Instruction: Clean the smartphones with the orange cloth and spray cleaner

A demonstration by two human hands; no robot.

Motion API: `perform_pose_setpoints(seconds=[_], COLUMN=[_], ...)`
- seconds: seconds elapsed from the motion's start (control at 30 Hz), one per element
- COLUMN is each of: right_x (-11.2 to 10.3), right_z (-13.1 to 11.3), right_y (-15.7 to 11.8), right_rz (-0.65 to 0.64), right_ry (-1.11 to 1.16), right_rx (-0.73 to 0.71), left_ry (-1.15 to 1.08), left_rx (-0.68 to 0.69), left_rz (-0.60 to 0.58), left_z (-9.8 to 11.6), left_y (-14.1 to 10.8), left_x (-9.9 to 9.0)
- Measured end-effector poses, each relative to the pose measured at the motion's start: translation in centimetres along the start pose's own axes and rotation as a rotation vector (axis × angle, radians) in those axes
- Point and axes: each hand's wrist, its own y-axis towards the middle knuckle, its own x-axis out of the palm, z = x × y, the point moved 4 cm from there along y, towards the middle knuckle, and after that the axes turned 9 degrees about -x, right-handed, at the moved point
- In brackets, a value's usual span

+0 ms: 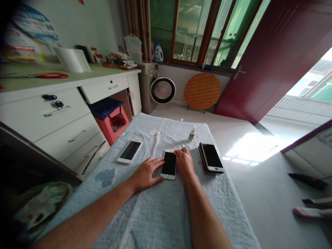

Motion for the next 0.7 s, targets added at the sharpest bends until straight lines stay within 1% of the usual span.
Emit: perform_pose_setpoints(seconds=[0.2, 0.4, 0.5, 0.6, 0.7], right_x=[0.3, 0.8, 1.1, 1.1, 0.8], right_z=[-1.0, -3.2, -4.0, -4.2, -3.5], right_y=[0.1, 0.2, 0.5, 0.8, 0.9], right_rz=[-0.042, -0.109, -0.117, -0.115, -0.119], right_ry=[-0.025, -0.07, -0.117, -0.143, -0.147], right_rx=[-0.049, -0.141, -0.17, -0.181, -0.15], left_ry=[-0.017, -0.04, -0.046, -0.041, -0.03], left_rx=[0.014, 0.019, 0.02, 0.014, 0.008], left_rz=[0.008, 0.01, 0.013, 0.014, 0.007], left_z=[-0.1, 0.2, 0.3, 0.2, 0.2], left_y=[0.0, 0.1, 0.0, 0.0, 0.0], left_x=[0.1, -0.2, -0.2, -0.2, -0.2])
